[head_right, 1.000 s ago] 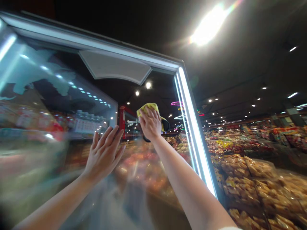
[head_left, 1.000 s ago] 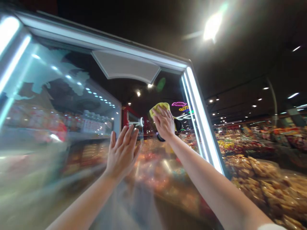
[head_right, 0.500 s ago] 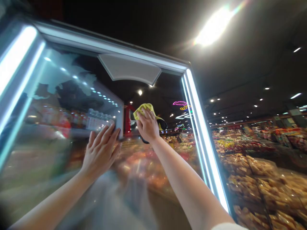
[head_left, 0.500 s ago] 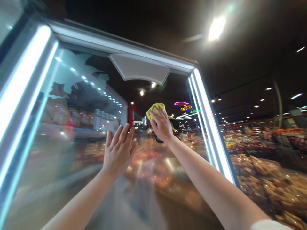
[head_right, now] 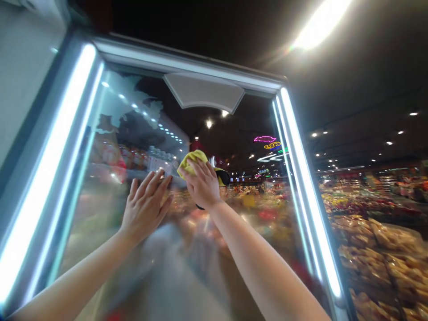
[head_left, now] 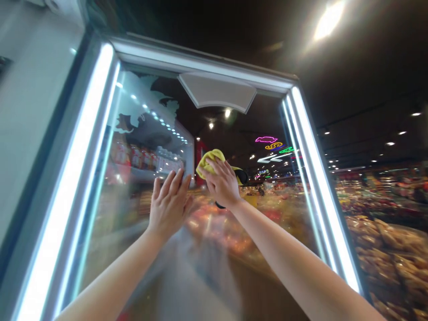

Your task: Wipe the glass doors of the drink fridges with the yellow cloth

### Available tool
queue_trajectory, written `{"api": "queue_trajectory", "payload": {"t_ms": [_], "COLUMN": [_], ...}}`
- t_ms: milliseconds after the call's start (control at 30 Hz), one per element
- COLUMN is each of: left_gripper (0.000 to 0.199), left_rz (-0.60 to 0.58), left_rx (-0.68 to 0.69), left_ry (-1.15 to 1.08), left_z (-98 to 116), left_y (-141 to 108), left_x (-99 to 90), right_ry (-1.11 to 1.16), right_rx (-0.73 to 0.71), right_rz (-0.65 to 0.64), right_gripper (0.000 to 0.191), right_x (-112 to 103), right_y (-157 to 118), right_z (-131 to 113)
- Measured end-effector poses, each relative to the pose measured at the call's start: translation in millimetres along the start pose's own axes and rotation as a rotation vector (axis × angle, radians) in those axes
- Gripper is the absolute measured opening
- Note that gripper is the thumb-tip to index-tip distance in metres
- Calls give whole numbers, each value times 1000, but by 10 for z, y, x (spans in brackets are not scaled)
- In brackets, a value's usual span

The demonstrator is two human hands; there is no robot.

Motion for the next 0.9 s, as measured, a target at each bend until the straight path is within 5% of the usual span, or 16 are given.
{"api": "queue_trajectory", "payload": {"t_ms": [100, 233, 300, 367, 467, 533, 633, 733, 800, 900], "left_gripper": [56, 57, 58, 58, 57, 57, 57, 57, 56, 54], "left_rz": [-9, -22, -29, -33, -32, -34, -62, -96, -108, -128], "left_rx": [-30, -53, -72, -87, -97, -105, -136, -170, -175, -178], "left_ry": [-1, 35, 59, 86, 133, 161, 202, 242, 269, 319], "left_z": [-129, -341, -435, -515, -644, -760, -966, -1127, -1175, -1196], "left_y": [-112, -254, -292, -323, -397, -475, -605, -700, -741, -808], "left_x": [-41, -96, -116, -134, -176, -221, -295, -354, -383, -417], "right_ry": [-11, -43, 0, 63, 146, 190, 225, 210, 211, 260], "right_rx": [24, 408, 426, 287, -18, -150, -39, 159, 148, -52], "right_rz": [22, 339, 379, 315, 125, 52, 208, 340, 281, 82], "right_gripper": [41, 46, 45, 43, 39, 37, 35, 37, 38, 40], "right_x": [-170, -197, 34, 303, 542, 545, 455, 563, 740, 930], "right_y": [-269, 104, 448, 663, 551, 344, 275, 496, 618, 530], "right_z": [129, 477, 322, -38, -558, -660, -479, -466, -710, -1167]}}
Point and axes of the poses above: each hand's wrist, its own y-axis towards the middle knuckle, its own x-axis out of the palm, z = x × y, the point moved 4 cm from there along y, towards the middle knuckle, and after that the axes turned 13 degrees about y, right-handed, at the moved point
